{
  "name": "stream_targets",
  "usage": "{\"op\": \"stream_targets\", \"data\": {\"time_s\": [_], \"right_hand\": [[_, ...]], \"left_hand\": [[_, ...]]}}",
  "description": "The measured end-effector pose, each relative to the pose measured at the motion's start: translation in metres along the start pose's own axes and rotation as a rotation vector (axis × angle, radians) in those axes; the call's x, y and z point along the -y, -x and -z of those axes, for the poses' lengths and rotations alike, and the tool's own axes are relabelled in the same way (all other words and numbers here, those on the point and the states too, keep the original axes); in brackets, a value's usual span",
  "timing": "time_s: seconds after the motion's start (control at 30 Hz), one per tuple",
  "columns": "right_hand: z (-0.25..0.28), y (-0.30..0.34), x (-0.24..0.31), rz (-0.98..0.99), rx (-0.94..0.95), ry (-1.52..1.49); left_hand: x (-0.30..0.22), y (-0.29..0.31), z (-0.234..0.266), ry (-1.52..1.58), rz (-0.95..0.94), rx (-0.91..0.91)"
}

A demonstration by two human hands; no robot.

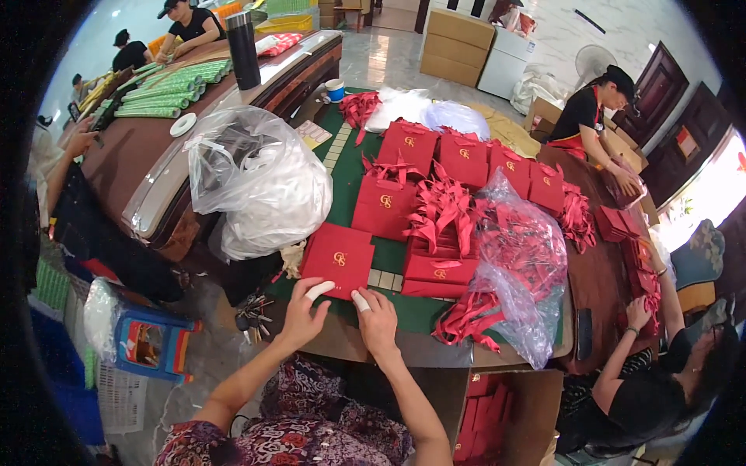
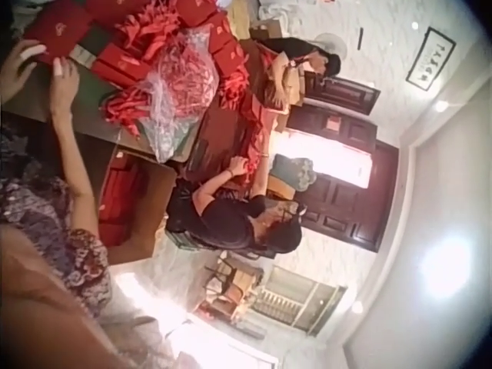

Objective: The person attaches ribbon handles to gift bags by hand and places the assembled bags into a cardboard box.

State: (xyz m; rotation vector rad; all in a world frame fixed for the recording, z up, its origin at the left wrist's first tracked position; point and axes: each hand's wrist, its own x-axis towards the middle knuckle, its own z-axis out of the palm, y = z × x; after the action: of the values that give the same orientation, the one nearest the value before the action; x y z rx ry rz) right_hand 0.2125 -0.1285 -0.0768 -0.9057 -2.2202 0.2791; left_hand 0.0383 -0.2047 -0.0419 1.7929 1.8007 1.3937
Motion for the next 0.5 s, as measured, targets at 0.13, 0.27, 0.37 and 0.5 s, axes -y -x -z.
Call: {"op": "stream_targets", "data": {"time_s": [0.13,0.27,0.37,0.5], "right_hand": [[0.023,0.039,0.014,0.007,-0.054,0.024],[0.040,0.090,0.025,-0.014,-0.034,0.040],[0.047,0.116,0.030,-0.049,-0.012,0.001],[0.068,0.124,0.026,-0.155,-0.055,-0.050]], "left_hand": [[-0.004,0.035,0.003,-0.083,-0.004,-0.048],[-0.012,0.062,-0.001,-0.191,-0.117,0.041],[-0.004,0.083,-0.012,-0.157,-0.161,0.197],[0.000,0.101,-0.017,-0.144,-0.167,0.192]]}}
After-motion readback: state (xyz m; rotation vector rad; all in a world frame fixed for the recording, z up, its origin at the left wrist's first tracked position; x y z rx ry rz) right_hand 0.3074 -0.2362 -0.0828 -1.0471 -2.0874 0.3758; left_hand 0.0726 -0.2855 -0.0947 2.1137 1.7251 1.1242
